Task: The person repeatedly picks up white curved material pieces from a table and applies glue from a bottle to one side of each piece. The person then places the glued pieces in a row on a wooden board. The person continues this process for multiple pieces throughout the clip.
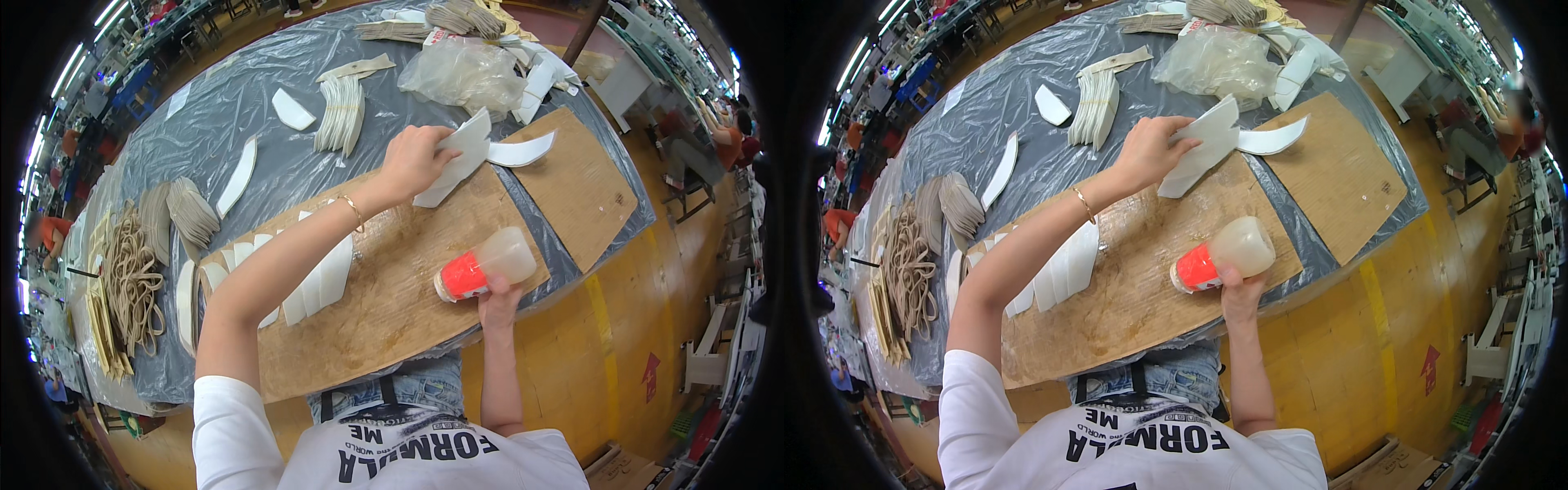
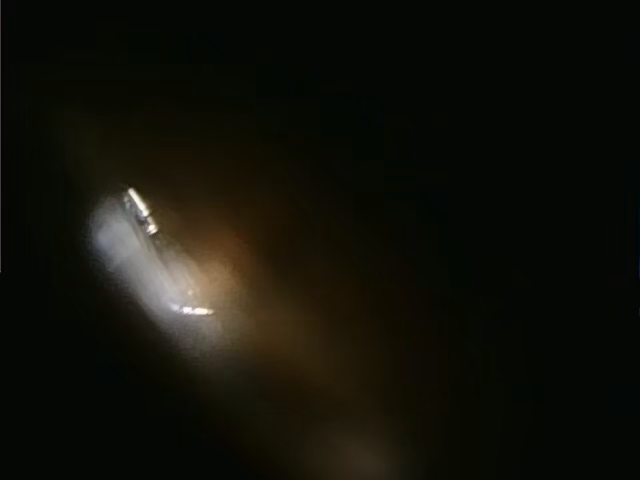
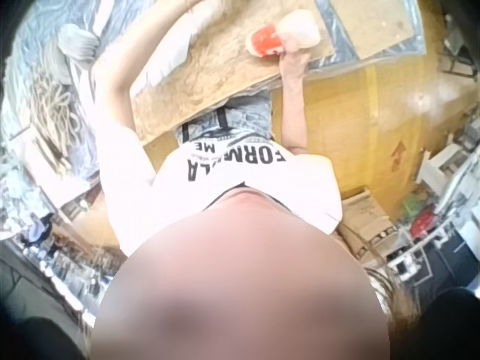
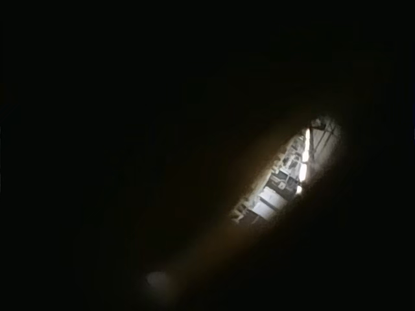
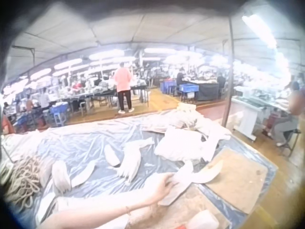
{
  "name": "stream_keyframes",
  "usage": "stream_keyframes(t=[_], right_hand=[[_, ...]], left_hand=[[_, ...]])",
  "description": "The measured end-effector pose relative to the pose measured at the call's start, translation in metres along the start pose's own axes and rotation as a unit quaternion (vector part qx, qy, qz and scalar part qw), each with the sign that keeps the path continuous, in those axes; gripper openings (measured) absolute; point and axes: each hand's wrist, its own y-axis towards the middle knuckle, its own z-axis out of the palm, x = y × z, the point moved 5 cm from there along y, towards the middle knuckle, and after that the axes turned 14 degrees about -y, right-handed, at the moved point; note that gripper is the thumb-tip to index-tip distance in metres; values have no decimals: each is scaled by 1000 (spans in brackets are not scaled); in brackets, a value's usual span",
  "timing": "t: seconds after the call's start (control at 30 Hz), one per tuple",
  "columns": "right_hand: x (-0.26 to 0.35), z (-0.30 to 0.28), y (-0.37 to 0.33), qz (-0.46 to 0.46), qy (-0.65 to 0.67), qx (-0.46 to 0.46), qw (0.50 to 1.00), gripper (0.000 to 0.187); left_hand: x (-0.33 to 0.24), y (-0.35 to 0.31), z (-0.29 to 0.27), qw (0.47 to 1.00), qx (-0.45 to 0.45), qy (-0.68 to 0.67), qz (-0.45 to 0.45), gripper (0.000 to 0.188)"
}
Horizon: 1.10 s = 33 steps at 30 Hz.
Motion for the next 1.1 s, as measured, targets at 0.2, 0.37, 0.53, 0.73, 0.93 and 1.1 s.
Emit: stream_keyframes(t=[0.2, 0.37, 0.53, 0.73, 0.93, 1.1], right_hand=[[7, 3, 0, -12, -19, 2, 1000, 52], [13, 6, 0, -19, -33, 6, 999, 51], [8, 3, 0, -22, -29, 11, 999, 52], [-18, -22, -5, 31, 119, -99, 987, 63], [8, -67, -10, 45, 110, -179, 977, 61], [51, -50, 10, -90, -102, -122, 983, 57]], left_hand=[[2, 0, -5, 983, -63, 98, 140, 30], [7, 2, 1, 989, -36, 31, 143, 36], [4, 11, -6, 986, -58, -147, 46, 32], [1, -39, 0, 896, 90, -378, -214, 41], [-18, -176, 14, 923, 90, -303, -220, 41], [-32, -193, 3, 999, 2, 2, -33, 41]])
